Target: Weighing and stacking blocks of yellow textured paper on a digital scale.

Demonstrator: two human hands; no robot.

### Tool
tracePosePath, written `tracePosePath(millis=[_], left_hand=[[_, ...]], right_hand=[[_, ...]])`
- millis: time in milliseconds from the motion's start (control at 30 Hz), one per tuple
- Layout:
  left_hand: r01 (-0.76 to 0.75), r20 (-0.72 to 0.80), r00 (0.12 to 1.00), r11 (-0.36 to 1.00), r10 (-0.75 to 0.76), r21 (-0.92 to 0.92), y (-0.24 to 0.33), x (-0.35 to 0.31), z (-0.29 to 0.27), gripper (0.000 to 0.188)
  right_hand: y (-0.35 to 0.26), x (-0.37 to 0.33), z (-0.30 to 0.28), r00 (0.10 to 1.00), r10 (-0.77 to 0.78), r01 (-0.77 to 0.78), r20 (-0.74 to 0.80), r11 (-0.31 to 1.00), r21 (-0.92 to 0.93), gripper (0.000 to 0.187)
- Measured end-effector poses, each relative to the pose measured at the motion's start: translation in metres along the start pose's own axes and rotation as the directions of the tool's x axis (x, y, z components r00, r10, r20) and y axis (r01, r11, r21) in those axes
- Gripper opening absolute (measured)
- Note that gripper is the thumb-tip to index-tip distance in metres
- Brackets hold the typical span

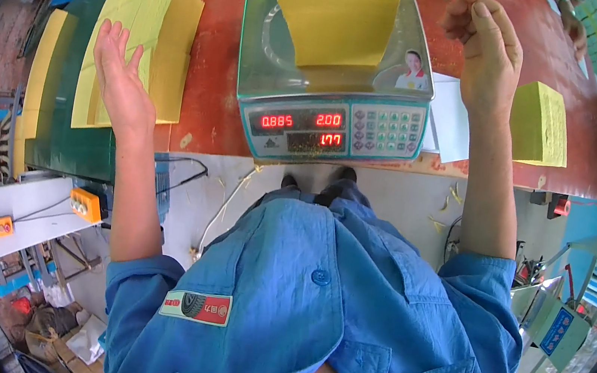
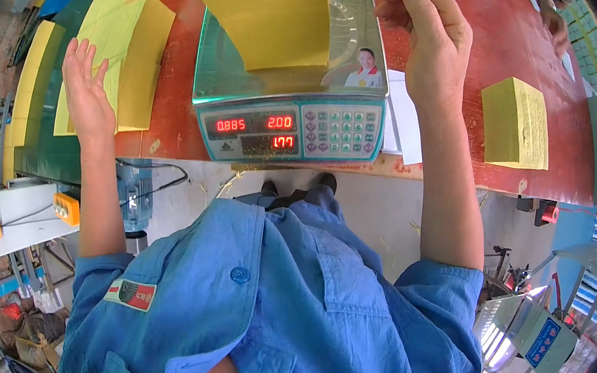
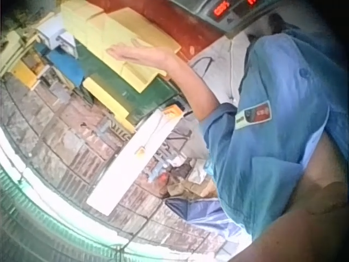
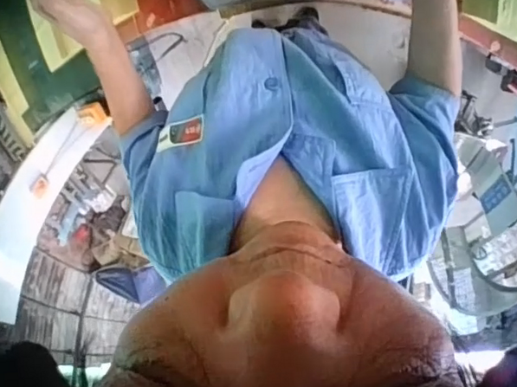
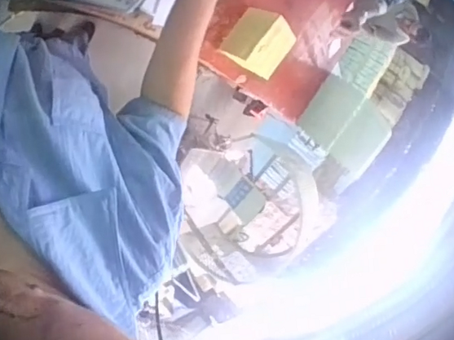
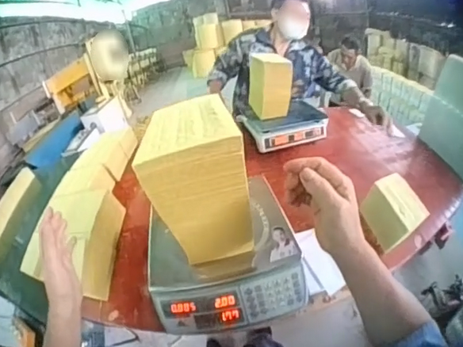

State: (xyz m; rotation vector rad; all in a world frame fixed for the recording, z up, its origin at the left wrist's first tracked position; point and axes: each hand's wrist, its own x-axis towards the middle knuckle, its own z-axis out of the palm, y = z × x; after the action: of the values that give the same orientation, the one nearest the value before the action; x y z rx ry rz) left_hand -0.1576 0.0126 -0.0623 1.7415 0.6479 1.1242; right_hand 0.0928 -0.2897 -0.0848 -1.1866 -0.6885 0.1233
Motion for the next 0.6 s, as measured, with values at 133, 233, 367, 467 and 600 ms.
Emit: tracePosePath(millis=[133,233,367,467,600], left_hand=[[0.004,0.003,1.000,1.000,-0.004,-0.003,0.003,-0.011,-0.002,0.063],[0.016,-0.008,1.000,1.000,-0.016,0.000,0.004,-0.017,-0.002,0.064],[0.044,-0.015,0.999,0.999,-0.044,0.011,0.009,-0.024,0.002,0.064],[0.050,-0.010,0.999,0.999,-0.050,0.009,0.009,-0.026,0.005,0.064],[0.062,0.007,0.998,0.998,-0.063,0.007,0.006,-0.024,0.014,0.064]], right_hand=[[-0.005,-0.002,0.021,0.996,0.092,-0.090,-0.023,0.993,0.077,0.021],[-0.002,-0.002,0.024,0.994,0.108,-0.107,-0.008,0.990,0.093,0.021],[0.003,0.002,0.019,0.992,0.128,-0.128,0.009,0.984,0.123,0.020],[0.004,0.005,0.015,0.993,0.114,-0.116,0.025,0.986,0.121,0.019],[0.004,0.010,0.014,0.991,0.131,-0.133,0.017,0.983,0.124,0.020]])
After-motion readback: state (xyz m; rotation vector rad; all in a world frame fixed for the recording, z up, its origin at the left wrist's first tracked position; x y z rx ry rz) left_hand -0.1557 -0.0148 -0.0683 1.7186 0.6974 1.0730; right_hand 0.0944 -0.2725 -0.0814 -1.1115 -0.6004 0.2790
